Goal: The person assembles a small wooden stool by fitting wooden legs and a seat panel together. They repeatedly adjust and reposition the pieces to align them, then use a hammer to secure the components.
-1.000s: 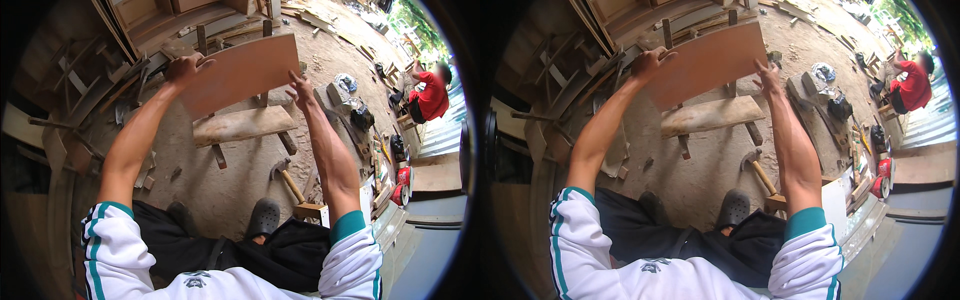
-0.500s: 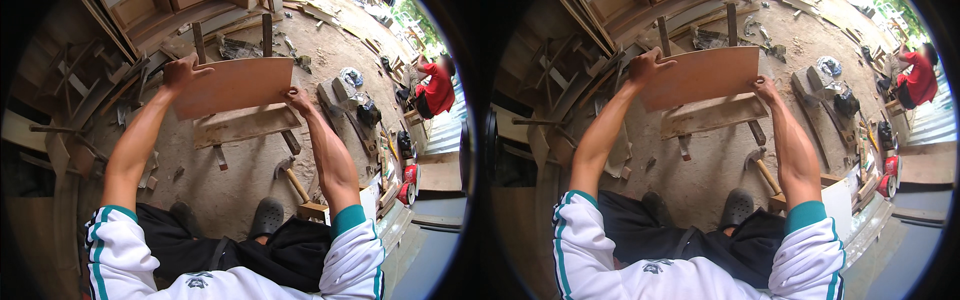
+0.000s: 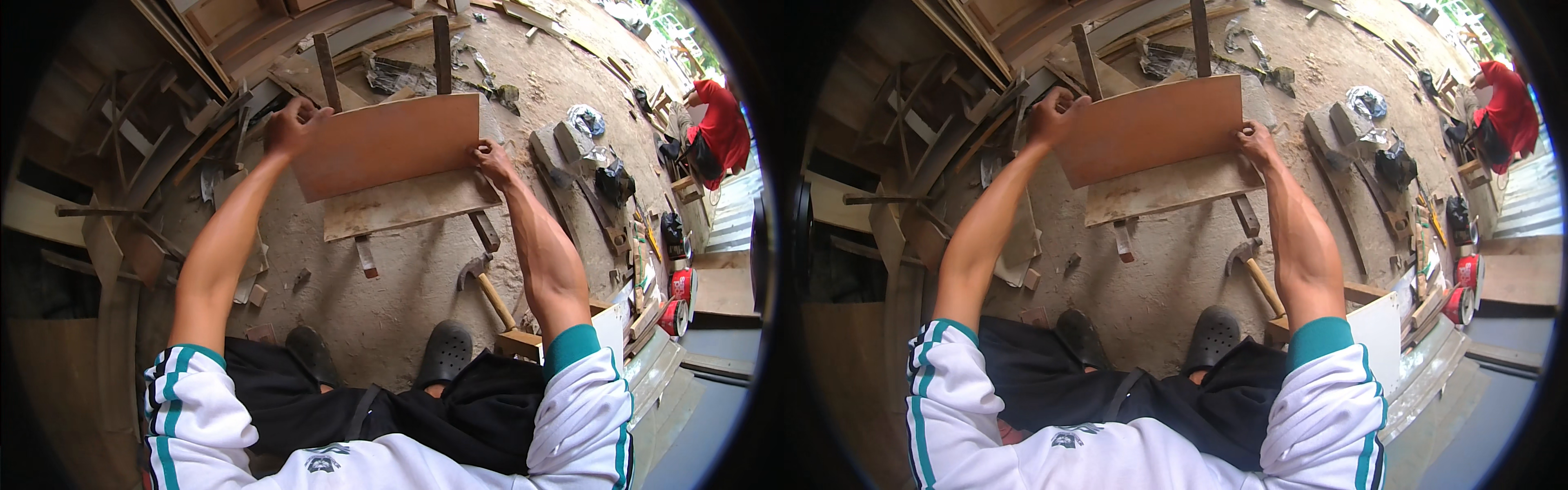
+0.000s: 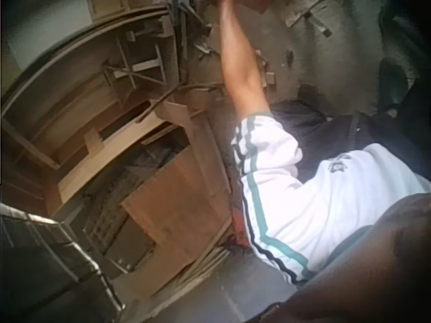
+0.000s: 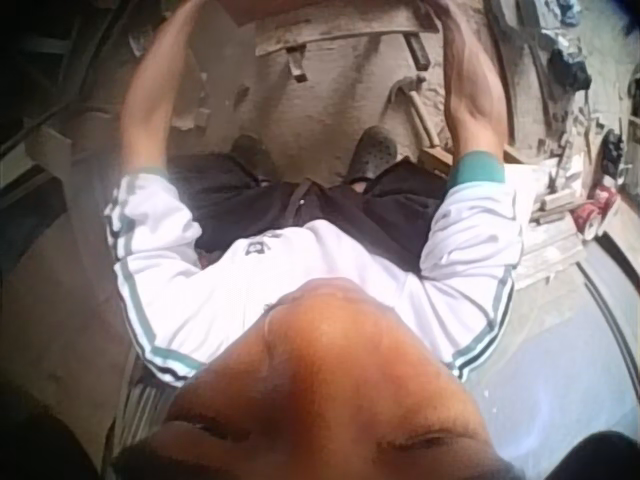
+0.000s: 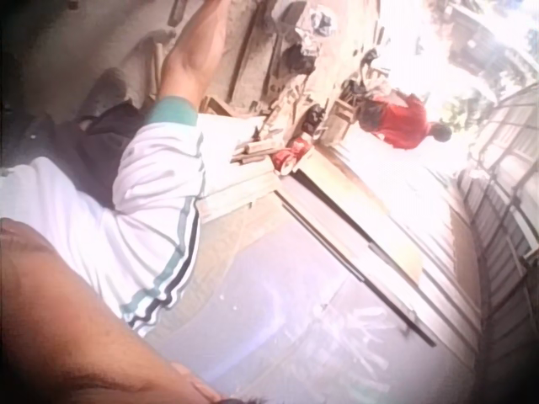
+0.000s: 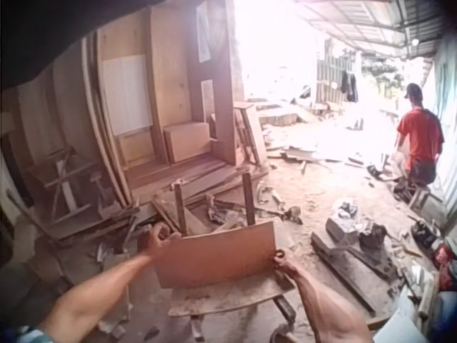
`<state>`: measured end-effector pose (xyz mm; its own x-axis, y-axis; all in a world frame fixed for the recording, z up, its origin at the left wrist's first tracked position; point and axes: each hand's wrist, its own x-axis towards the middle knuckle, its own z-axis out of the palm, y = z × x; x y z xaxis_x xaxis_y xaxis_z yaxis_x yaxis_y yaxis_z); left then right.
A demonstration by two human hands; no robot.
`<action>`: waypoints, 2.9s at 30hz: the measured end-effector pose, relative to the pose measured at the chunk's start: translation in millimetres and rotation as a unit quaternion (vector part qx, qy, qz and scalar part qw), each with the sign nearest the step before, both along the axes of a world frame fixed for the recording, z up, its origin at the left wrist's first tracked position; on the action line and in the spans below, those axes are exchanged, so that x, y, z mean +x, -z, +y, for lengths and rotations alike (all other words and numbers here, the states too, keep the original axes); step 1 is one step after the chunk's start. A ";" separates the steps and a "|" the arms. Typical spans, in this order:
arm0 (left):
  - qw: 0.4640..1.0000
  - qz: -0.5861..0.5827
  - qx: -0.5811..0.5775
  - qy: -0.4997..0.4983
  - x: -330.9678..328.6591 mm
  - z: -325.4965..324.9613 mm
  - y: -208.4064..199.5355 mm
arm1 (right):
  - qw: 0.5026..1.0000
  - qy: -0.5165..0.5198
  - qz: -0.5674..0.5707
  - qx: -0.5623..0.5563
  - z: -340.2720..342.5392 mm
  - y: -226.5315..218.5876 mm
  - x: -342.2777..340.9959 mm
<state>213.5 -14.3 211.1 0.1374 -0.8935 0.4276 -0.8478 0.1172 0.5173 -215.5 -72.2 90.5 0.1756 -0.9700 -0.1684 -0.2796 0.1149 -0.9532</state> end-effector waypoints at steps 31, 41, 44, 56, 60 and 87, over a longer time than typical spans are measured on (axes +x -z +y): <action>0.884 0.467 0.017 0.008 -20.5 82.8 107.8 | 0.983 -0.038 0.161 -0.084 7.4 -32.0 -1.1; 0.894 0.448 0.026 0.009 -13.3 73.3 104.2 | 0.983 -0.019 0.143 -0.114 -2.9 -16.5 4.1; 0.898 0.439 0.019 0.013 -13.8 71.3 104.7 | 0.989 0.000 0.115 -0.089 -4.6 -11.7 1.1; 0.893 0.446 -0.027 0.046 -0.8 8.7 17.9 | 0.986 0.037 -0.151 -0.057 -61.3 -83.1 30.0; 0.896 0.439 -0.045 0.050 1.4 -1.1 15.9 | 0.971 0.006 -0.185 -0.152 -77.0 -76.1 26.2; 0.755 0.587 0.265 -0.125 -32.8 10.0 37.9 | 0.981 0.066 -0.174 -0.053 -25.2 -71.8 99.4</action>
<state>180.7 -4.2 173.1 0.3361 -0.7793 -0.5289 0.2700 -0.4583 0.8468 -116.1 -97.4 162.3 0.0759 -0.9969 -0.0183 0.0747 0.0239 -0.9969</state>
